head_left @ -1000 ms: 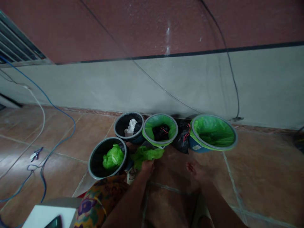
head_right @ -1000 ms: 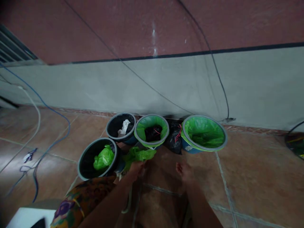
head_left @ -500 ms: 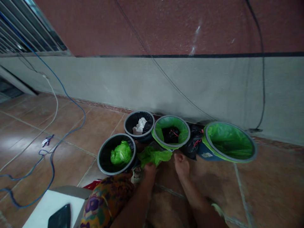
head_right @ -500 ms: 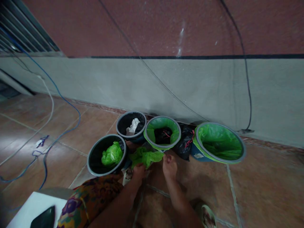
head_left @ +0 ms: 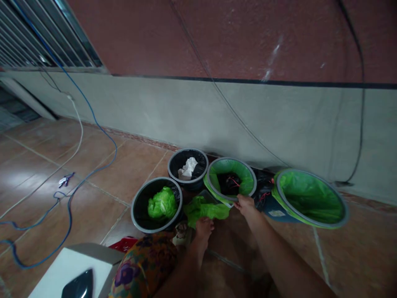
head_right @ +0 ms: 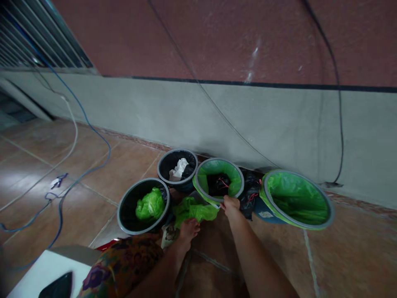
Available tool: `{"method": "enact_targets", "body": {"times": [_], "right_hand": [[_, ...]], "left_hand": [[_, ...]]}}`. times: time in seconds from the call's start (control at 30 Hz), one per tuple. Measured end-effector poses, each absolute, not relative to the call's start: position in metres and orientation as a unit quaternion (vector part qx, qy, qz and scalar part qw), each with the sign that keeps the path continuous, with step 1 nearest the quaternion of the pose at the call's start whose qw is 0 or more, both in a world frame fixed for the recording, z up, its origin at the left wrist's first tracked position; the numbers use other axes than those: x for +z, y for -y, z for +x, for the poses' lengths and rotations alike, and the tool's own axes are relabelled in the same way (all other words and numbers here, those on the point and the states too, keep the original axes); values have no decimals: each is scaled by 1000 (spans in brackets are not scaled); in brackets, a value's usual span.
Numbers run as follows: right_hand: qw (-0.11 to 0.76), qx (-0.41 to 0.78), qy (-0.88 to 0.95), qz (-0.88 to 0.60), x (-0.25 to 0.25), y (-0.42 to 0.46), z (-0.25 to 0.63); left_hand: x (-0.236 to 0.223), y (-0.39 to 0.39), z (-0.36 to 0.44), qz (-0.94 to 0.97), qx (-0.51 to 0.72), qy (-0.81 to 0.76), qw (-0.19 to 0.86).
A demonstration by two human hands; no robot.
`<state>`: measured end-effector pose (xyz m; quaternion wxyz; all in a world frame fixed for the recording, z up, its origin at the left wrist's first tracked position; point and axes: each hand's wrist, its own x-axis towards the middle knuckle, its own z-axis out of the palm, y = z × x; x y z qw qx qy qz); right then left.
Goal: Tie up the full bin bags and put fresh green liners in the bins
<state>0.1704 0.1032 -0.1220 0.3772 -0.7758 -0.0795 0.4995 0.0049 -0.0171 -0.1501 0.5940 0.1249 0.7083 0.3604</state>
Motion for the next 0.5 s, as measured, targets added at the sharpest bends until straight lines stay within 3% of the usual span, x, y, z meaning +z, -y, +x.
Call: {"method": "enact_targets", "body": {"times": [0.3, 0.5], "right_hand": [[467, 479, 72, -740, -58, -59, 179], [504, 454, 146, -720, -8, 21, 209]], "left_hand": [[-62, -35, 1, 186, 442, -662, 576], [12, -45, -8, 349, 460, -640, 507]]}}
